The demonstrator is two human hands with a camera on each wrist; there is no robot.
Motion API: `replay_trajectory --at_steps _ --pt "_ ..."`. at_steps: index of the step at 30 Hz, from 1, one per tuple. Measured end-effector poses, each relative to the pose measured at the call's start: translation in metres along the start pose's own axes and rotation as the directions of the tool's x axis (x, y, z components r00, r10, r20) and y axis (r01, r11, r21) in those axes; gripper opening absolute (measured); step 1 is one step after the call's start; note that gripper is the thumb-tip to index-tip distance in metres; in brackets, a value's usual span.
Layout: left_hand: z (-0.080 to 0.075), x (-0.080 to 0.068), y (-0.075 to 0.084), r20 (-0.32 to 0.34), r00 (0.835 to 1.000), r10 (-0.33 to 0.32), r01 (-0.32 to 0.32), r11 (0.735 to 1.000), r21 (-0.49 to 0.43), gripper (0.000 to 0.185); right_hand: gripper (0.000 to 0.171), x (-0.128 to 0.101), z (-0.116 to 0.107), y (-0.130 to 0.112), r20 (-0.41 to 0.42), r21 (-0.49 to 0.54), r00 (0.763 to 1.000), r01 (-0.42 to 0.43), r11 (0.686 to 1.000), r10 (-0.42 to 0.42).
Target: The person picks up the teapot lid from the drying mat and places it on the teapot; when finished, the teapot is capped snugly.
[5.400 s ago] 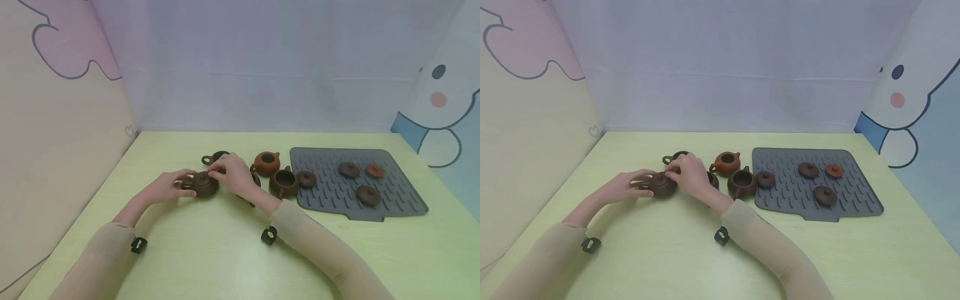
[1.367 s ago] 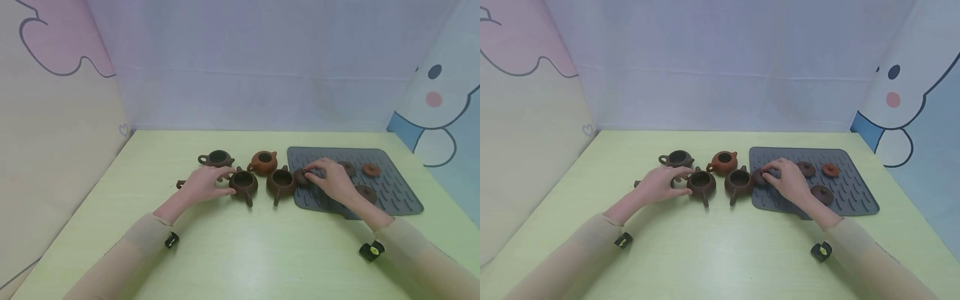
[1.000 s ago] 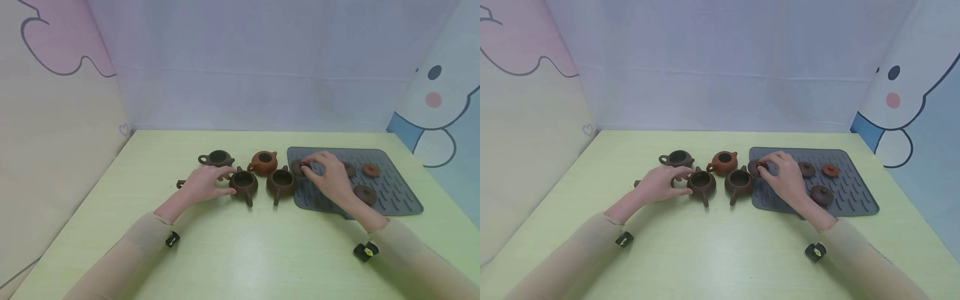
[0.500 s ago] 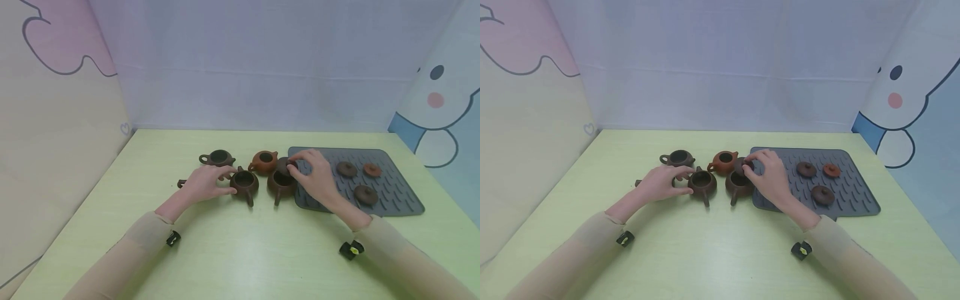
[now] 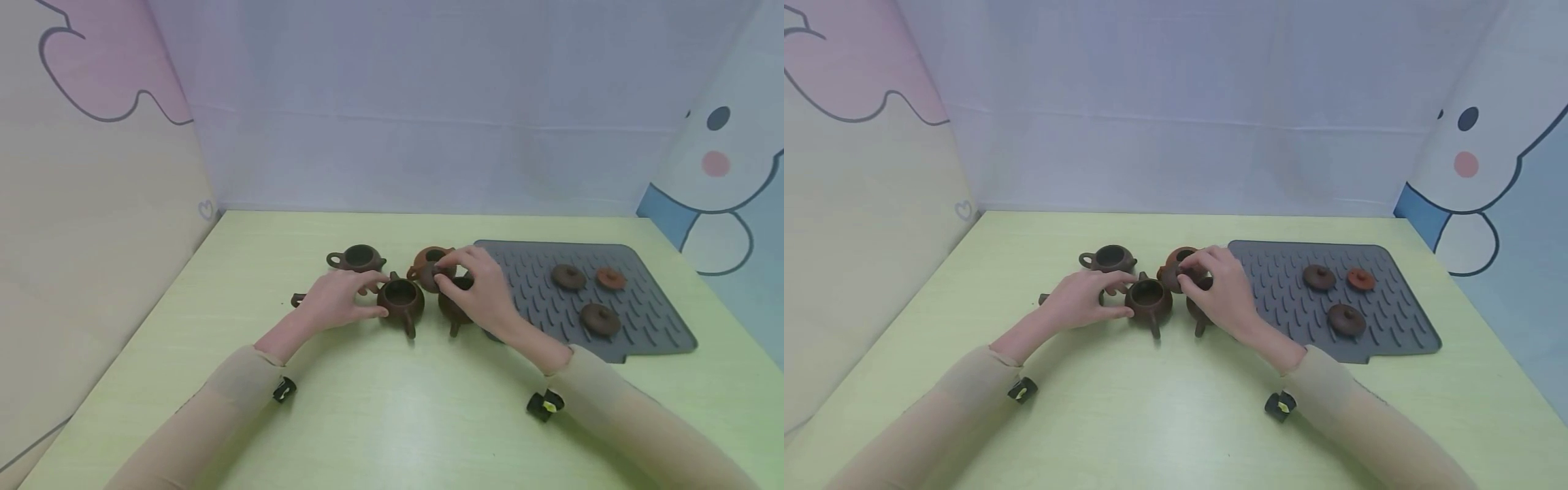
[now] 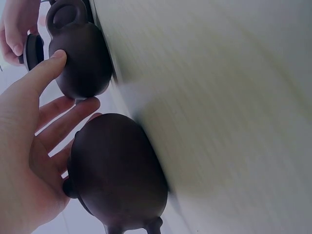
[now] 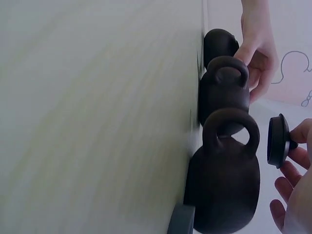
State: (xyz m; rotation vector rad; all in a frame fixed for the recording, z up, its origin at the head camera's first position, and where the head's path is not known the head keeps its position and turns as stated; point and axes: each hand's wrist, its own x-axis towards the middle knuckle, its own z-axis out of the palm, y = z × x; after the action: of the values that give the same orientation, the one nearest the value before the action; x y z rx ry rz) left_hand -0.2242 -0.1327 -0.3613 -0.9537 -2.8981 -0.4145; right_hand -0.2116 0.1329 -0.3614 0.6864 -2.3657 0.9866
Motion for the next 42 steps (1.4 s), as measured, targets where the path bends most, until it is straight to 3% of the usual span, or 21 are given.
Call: replay_trajectory --at_steps 17,29,42 --pt "0.000 0.002 0.001 -0.005 1.000 0.008 -0.008 1.000 0.006 0.054 0.017 0.010 0.027 -0.016 0.097 -0.009 0.994 0.052 0.999 -0.051" --pt "-0.001 0.002 0.000 0.002 1.000 0.001 -0.001 1.000 0.022 0.055 0.016 0.011 0.033 -0.020 0.193 -0.077 0.981 -0.021 0.997 0.036" --pt "0.000 0.000 -0.001 -0.009 1.000 0.009 -0.009 0.999 0.038 0.055 0.015 0.011 0.034 -0.022 0.218 -0.119 0.973 -0.053 0.991 0.078"
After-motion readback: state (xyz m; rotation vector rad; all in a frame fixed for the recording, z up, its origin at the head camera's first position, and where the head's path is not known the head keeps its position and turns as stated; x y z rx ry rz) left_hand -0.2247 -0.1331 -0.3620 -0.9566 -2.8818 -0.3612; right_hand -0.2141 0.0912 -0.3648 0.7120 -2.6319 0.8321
